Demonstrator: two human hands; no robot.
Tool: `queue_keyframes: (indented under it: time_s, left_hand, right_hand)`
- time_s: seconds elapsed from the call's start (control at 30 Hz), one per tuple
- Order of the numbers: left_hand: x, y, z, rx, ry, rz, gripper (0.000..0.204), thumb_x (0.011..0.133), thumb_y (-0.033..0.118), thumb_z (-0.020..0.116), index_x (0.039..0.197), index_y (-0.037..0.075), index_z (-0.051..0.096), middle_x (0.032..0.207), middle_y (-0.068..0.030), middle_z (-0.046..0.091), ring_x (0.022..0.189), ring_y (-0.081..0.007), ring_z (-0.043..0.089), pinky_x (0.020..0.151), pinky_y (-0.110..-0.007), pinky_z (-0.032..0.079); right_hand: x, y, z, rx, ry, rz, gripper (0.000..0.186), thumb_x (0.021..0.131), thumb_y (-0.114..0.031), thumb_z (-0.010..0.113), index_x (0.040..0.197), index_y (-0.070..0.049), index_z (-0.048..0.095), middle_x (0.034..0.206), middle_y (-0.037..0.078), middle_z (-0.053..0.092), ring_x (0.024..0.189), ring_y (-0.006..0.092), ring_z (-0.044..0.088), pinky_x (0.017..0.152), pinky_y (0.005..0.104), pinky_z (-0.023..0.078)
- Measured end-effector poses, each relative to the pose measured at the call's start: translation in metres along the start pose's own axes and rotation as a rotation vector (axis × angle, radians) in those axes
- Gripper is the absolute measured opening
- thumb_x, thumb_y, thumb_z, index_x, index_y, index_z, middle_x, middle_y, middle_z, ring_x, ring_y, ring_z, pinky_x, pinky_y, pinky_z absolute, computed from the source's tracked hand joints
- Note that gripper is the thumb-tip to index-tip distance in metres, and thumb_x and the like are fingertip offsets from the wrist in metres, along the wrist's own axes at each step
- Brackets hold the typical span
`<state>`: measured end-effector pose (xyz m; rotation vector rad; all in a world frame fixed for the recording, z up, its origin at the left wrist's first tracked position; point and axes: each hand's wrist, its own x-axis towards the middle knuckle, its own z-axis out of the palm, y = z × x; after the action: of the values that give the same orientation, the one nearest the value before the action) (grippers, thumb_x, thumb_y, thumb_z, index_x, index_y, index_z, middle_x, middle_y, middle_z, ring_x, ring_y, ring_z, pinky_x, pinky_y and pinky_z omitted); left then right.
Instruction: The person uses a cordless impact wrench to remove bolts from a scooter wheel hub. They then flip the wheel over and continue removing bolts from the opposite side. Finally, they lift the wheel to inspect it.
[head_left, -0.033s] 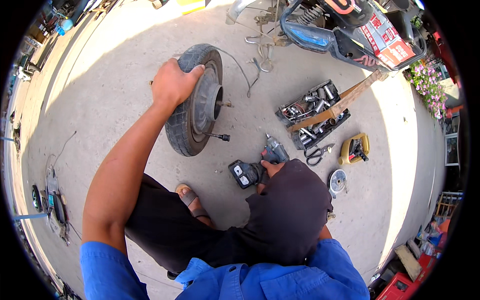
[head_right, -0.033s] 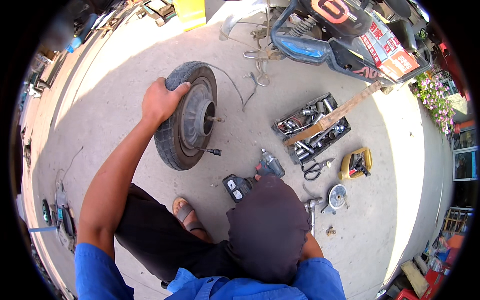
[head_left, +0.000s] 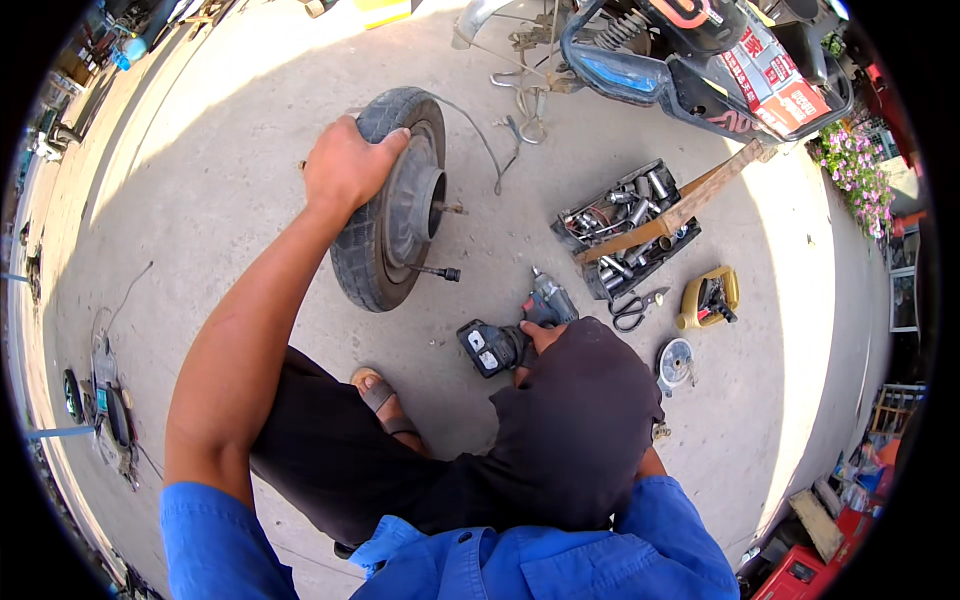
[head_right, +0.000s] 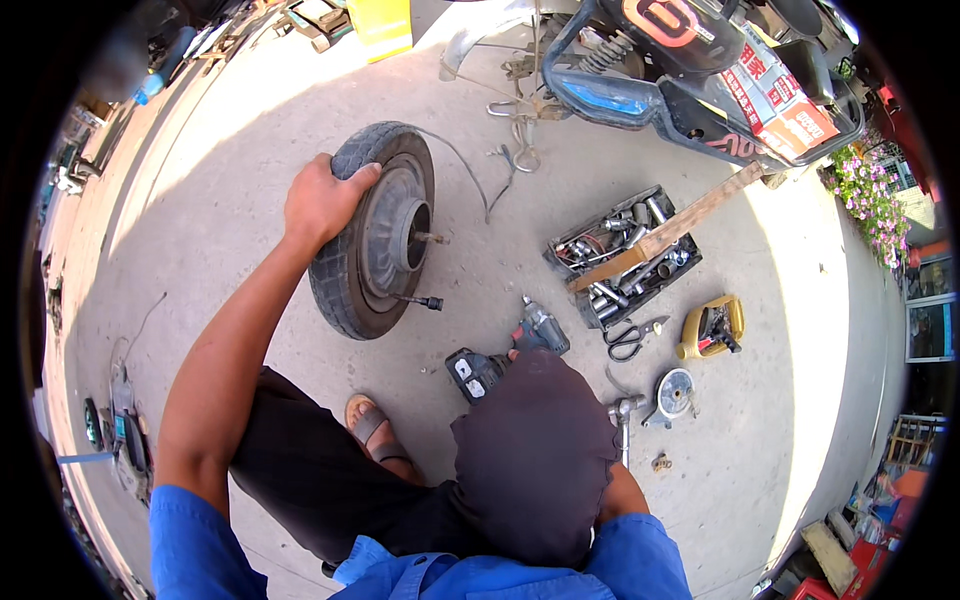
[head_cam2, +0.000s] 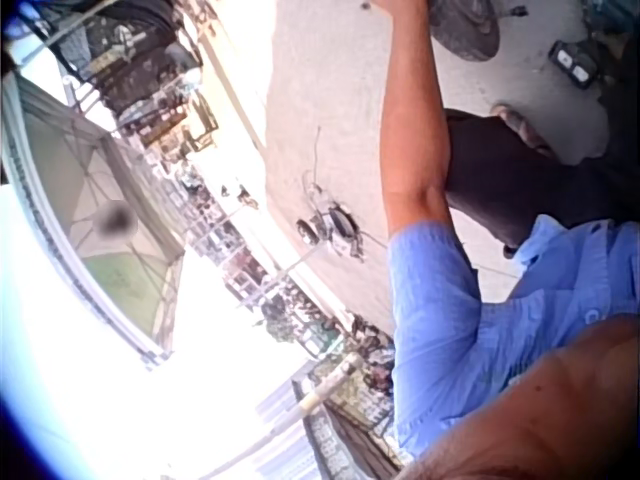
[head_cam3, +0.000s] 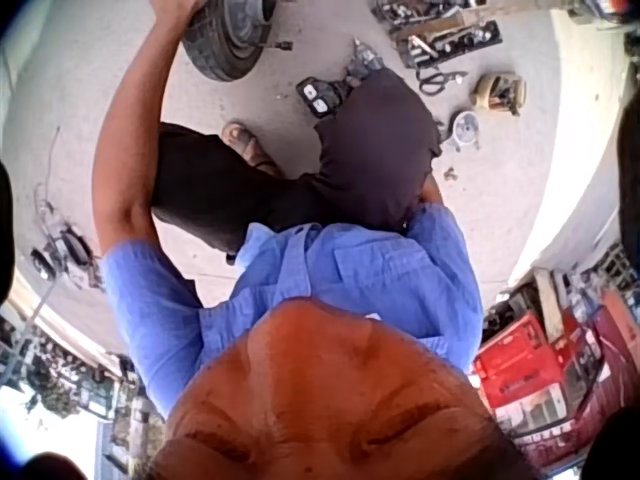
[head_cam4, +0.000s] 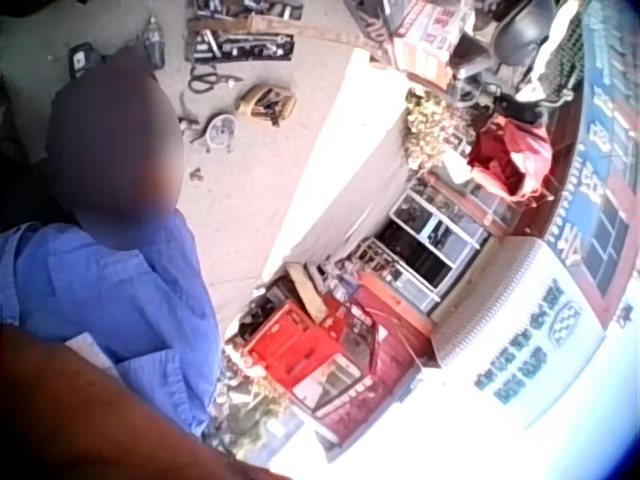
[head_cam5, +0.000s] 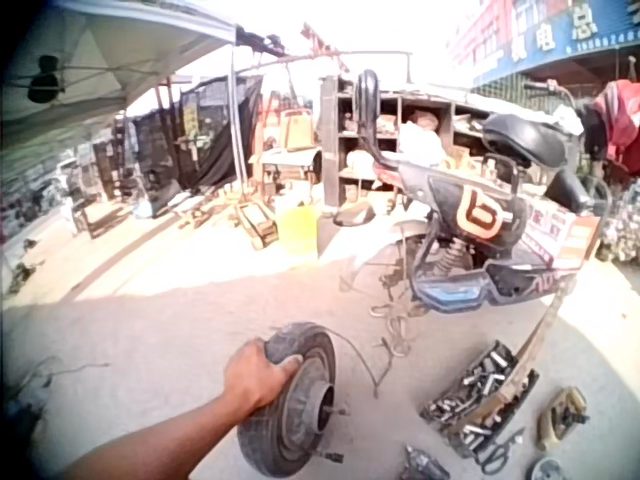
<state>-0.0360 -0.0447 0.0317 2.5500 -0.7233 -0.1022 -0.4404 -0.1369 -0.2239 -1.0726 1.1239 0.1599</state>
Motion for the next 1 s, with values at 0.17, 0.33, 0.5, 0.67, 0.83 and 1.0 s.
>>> queue_keyframes:
  time_s: [0.17, 0.33, 0.5, 0.67, 0.83, 1.0]
  left_hand:
    - [0.002, 0.001, -0.003, 0.029, -0.020, -0.037, 0.074, 0.080, 0.063, 0.071, 0.105, -0.007, 0.069, 0.106, -0.0299, 0.072, 0.103, -0.0420, 0.070, 0.091, -0.048, 0.054]
    - [0.002, -0.001, 0.001, 0.037, -0.011, -0.019, 0.075, 0.080, 0.064, 0.071, 0.103, -0.007, 0.069, 0.105, -0.0295, 0.072, 0.102, -0.0418, 0.071, 0.090, -0.048, 0.054]
    - [0.000, 0.001, 0.003, 0.043, 0.009, -0.018, 0.075, 0.080, 0.065, 0.070, 0.102, -0.007, 0.069, 0.106, -0.0285, 0.072, 0.102, -0.0418, 0.071, 0.090, -0.048, 0.054]
    - [0.001, 0.002, 0.005, 0.052, 0.033, 0.005, 0.075, 0.080, 0.065, 0.070, 0.101, -0.007, 0.068, 0.104, -0.0295, 0.072, 0.101, -0.0426, 0.071, 0.090, -0.048, 0.054]
    - [-0.005, 0.005, 0.002, 0.044, 0.031, 0.011, 0.074, 0.081, 0.064, 0.071, 0.099, -0.008, 0.068, 0.102, -0.0306, 0.072, 0.099, -0.0431, 0.070, 0.089, -0.049, 0.054]
    - [-0.005, 0.004, 0.004, 0.050, 0.038, 0.013, 0.074, 0.081, 0.063, 0.072, 0.099, -0.008, 0.067, 0.102, -0.0311, 0.071, 0.099, -0.0435, 0.070, 0.089, -0.049, 0.054]
  right_hand:
    - [0.003, -0.023, 0.003, 0.040, -0.123, -0.050, 0.038, 0.096, -0.025, 0.068, 0.119, 0.004, 0.065, 0.095, 0.009, 0.068, 0.076, 0.0162, 0.066, 0.068, 0.0330, 0.054]
    - [0.002, -0.042, 0.006, 0.066, -0.227, -0.066, 0.037, 0.094, -0.023, 0.068, 0.120, 0.004, 0.064, 0.096, 0.009, 0.068, 0.078, 0.0166, 0.065, 0.069, 0.0335, 0.054]
    - [0.002, -0.049, 0.011, 0.107, -0.268, -0.090, 0.037, 0.093, -0.021, 0.069, 0.120, 0.003, 0.063, 0.097, 0.009, 0.067, 0.080, 0.0170, 0.065, 0.071, 0.0340, 0.054]
    - [0.004, -0.054, 0.017, 0.167, -0.293, -0.123, 0.037, 0.092, -0.019, 0.069, 0.121, 0.002, 0.062, 0.098, 0.009, 0.066, 0.082, 0.0174, 0.065, 0.073, 0.0346, 0.054]
    - [0.007, -0.059, 0.025, 0.208, -0.319, -0.153, 0.037, 0.090, -0.017, 0.069, 0.122, 0.002, 0.062, 0.099, 0.009, 0.066, 0.084, 0.0177, 0.064, 0.075, 0.0351, 0.054]
    - [0.006, -0.057, 0.029, 0.235, -0.342, -0.162, 0.038, 0.089, -0.015, 0.070, 0.123, 0.001, 0.061, 0.100, 0.009, 0.065, 0.086, 0.0181, 0.064, 0.077, 0.0357, 0.054]
